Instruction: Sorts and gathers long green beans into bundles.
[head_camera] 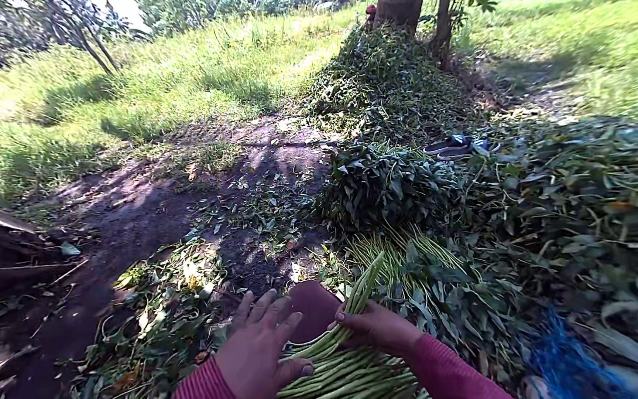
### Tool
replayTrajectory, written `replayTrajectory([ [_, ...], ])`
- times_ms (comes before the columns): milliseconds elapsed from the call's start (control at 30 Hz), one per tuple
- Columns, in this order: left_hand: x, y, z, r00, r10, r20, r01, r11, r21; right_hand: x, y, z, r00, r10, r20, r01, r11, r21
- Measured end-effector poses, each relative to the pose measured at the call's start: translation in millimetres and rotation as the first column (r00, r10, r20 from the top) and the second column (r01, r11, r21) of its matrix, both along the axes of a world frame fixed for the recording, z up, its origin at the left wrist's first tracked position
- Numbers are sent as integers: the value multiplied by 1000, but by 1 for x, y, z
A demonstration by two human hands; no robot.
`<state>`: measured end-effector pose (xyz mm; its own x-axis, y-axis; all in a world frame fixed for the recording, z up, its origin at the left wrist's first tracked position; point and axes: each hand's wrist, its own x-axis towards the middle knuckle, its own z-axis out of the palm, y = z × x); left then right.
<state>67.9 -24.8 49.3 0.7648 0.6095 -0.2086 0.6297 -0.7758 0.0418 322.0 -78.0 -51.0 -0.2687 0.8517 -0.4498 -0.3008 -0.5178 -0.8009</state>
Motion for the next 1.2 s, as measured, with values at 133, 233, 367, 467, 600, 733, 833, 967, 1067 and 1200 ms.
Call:
replayTrajectory([
  [133,24,-61,-71,989,-9,146,-15,986,166,4,-12,-9,989,-82,-127,77,996,-43],
  [233,23,-65,-86,980,4,200,-54,968,246,23,-42,2,933,-328,-145,318,944,-88],
  [367,27,-65,-82,982,66,176,-94,983,157,88,-113,30,844,-339,416,339,938,75],
  [467,33,-60,-75,980,72,185,-97,987,127,105,-173,51,617,255,744,-176,967,-186],
  [600,33,-60,-76,971,2,240,-47,982,185,50,-216,2,453,588,670,-507,788,-349],
  [733,39,-61,-57,987,-64,145,31,975,220,21,-192,-16,690,462,557,-449,877,-171],
  [833,45,-65,-51,994,-61,86,49,991,126,-9,-163,-26,872,269,409,-225,962,-153],
  [967,40,-78,-50,995,92,49,-94,994,52,-48,-124,-16,922,-383,56,379,865,-328],
  [1067,34,-78,-39,965,256,51,-249,962,-107,-71,-105,-2,743,-669,-35,619,705,-346],
  [1200,20,-74,-31,888,457,56,-406,834,-374,-81,-92,23,630,-728,-270,639,684,-353],
])
